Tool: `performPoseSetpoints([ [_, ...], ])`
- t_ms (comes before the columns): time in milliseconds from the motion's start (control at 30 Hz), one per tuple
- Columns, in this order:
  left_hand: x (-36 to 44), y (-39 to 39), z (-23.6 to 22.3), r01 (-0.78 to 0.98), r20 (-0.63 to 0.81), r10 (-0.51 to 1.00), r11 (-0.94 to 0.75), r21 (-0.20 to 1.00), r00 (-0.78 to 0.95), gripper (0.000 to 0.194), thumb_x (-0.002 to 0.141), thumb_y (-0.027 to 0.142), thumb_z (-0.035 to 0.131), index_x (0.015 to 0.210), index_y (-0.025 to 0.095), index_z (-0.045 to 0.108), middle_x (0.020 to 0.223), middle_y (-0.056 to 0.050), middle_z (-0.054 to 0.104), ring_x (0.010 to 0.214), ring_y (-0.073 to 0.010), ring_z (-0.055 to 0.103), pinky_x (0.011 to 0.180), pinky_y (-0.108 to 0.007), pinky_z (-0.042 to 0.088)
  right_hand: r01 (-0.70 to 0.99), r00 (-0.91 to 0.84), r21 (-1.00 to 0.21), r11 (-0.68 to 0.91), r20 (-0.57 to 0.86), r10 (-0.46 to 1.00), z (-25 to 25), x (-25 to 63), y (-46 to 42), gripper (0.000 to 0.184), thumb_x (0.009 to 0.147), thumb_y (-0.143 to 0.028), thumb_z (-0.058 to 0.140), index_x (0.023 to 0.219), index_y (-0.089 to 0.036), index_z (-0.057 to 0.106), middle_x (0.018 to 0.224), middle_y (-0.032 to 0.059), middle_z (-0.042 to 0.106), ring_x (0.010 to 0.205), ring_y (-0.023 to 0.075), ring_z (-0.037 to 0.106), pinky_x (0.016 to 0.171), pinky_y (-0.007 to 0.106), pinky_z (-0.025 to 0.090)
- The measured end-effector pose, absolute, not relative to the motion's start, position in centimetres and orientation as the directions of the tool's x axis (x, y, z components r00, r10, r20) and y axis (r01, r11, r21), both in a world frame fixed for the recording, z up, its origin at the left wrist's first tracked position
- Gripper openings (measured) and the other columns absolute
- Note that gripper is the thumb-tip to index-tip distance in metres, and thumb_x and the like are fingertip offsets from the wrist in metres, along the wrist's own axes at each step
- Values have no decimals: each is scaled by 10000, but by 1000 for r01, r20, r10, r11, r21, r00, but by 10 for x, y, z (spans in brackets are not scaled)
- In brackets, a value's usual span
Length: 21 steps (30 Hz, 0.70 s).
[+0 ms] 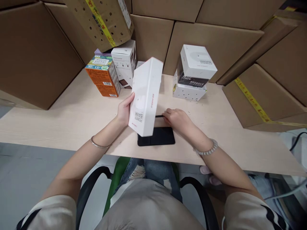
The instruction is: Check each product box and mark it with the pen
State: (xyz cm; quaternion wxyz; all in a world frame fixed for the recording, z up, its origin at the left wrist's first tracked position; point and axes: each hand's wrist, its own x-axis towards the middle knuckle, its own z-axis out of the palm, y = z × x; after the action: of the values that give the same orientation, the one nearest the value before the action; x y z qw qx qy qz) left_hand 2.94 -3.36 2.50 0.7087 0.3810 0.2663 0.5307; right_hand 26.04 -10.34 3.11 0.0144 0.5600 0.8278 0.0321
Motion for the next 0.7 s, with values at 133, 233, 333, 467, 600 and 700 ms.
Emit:
performPoseSetpoints([
  [133, 24, -24, 21, -517, 199, 967, -91, 851, 158, 476, 704, 442, 942, 1078, 251, 716, 1170, -20, 792, 1141, -245, 748, 933, -321, 610, 982, -185, 42, 182, 78, 980, 35, 265, -104, 227, 959, -159, 527, 1037, -101, 731, 875, 141, 755, 673, 220, 601, 615, 352, 268],
  [233, 17, -11, 17, -477, 364, 926, -277, 834, 99, 605, 645, 414, 993, 1118, 291, 636, 1226, -16, 724, 1287, -257, 662, 1069, -358, 542, 971, 63, -237, -21, 172, 983, 40, 273, -103, 149, 878, -240, 616, 1007, -171, 646, 685, 32, 654, 639, 214, 578, 623, 330, 326],
  [333, 15, -5, 14, -379, 527, 847, -468, 798, 66, 713, 573, 474, 1029, 1093, 297, 575, 1171, -12, 655, 1292, -262, 609, 1127, -388, 481, 803, 219, -596, -17, 268, 938, 42, 280, -103, 157, 782, -248, 632, 812, -265, 479, 595, -53, 523, 587, 166, 515, 613, 306, 373],
  [467, 18, -17, 16, -171, 639, 753, -616, 769, 156, 615, 681, 551, 961, 1064, 289, 557, 1047, -5, 609, 1074, -213, 642, 1033, -378, 504, 514, 149, -789, 336, 469, 871, 39, 285, -110, 172, 863, -343, 566, 756, -284, 444, 537, -77, 462, 483, 132, 432, 507, 281, 329],
  [600, 20, -32, 19, 7, 651, 663, -702, 712, 370, 517, 738, 595, 880, 1025, 274, 594, 1047, -50, 624, 1062, -264, 665, 991, -437, 526, 232, 10, -778, 584, 602, 799, 40, 283, -124, 362, 1006, -521, 550, 803, -247, 672, 463, -61, 517, 363, 117, 446, 402, 273, 307],
  [700, 19, -34, 20, 125, 657, 601, -774, 621, 455, 487, 780, 563, 829, 1166, 287, 720, 1058, -68, 609, 1062, -275, 641, 986, -472, 533, 205, -32, -738, 643, 651, 758, 48, 277, -135, 456, 1028, -578, 575, 777, -230, 730, 458, -41, 568, 342, 113, 491, 366, 265, 317],
])
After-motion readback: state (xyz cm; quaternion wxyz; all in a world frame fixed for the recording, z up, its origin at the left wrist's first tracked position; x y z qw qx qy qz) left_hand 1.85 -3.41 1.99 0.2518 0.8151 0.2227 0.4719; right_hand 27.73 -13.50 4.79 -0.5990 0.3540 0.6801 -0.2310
